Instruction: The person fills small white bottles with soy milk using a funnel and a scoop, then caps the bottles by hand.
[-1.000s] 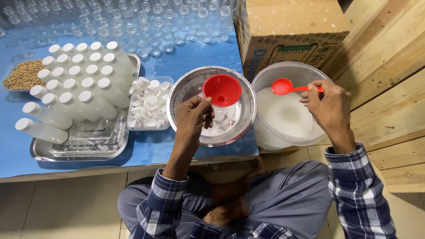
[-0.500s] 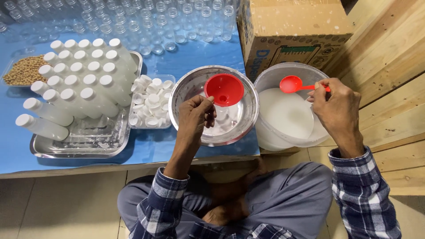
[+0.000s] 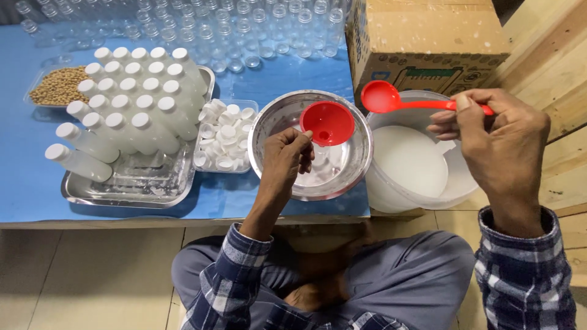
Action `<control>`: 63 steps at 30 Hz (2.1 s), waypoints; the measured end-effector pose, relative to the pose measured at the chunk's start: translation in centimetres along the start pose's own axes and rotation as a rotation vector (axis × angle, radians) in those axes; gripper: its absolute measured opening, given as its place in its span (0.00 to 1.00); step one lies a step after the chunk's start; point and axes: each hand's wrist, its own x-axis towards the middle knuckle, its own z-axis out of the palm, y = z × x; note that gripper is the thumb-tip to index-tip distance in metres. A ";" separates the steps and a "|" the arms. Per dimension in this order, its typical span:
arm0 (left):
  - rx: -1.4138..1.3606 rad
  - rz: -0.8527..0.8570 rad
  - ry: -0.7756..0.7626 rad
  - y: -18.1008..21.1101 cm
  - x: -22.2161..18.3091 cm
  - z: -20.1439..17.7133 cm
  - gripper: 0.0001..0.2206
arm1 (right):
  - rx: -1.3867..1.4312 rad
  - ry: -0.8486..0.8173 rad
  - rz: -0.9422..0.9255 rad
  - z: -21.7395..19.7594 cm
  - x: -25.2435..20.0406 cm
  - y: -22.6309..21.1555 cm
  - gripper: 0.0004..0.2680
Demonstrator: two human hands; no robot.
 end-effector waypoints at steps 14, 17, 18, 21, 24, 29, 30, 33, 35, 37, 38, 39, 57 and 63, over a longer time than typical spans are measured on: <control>0.052 0.010 -0.005 0.4 0.5 -0.2 0.14 | -0.601 -0.166 -0.683 3.5 -2.5 0.7 0.07; 0.038 0.006 -0.013 -0.2 0.8 -0.3 0.14 | -0.621 -0.236 -0.764 3.2 -2.7 0.9 0.07; 0.037 0.006 -0.013 -0.4 1.0 -0.4 0.14 | -0.617 -0.268 -0.786 3.1 -2.8 1.2 0.08; 0.066 0.001 -0.011 0.8 0.3 -0.1 0.13 | -0.643 -0.180 -0.875 2.5 -3.0 1.7 0.09; 0.050 0.004 -0.016 0.8 0.2 -0.1 0.14 | -0.560 -0.050 -0.747 2.0 -3.8 3.8 0.07; 0.048 0.011 -0.018 -0.2 1.0 -0.4 0.14 | -0.578 0.071 -0.443 1.5 -4.8 8.4 0.06; 0.045 0.016 -0.011 -0.3 1.0 -0.4 0.13 | -0.568 0.084 -0.351 1.6 -4.8 9.8 0.05; 0.052 0.036 -0.020 0.2 0.7 -0.1 0.15 | -0.722 0.019 -0.264 2.1 -5.2 16.8 0.06; 0.023 0.026 -0.001 -0.9 1.2 -0.3 0.13 | -0.654 -0.023 -0.134 2.9 -5.0 18.0 0.04; -0.007 0.016 0.020 -1.3 1.3 -0.3 0.12 | -0.581 -0.066 -0.007 3.5 -5.0 19.3 0.04; 0.009 0.005 0.033 -1.1 1.2 -0.2 0.12 | -0.609 -0.121 0.080 3.7 -5.0 20.0 0.06; 0.025 -0.008 0.046 -1.0 1.0 -0.1 0.11 | -0.634 -0.177 0.169 3.9 -5.2 20.7 0.07; 0.059 0.004 0.036 -1.2 1.0 -0.3 0.13 | -0.536 -0.217 0.297 4.8 -4.0 22.8 0.08; 0.044 0.027 0.028 -1.5 1.3 -0.7 0.13 | -0.457 -0.093 0.309 4.8 -4.4 21.8 0.06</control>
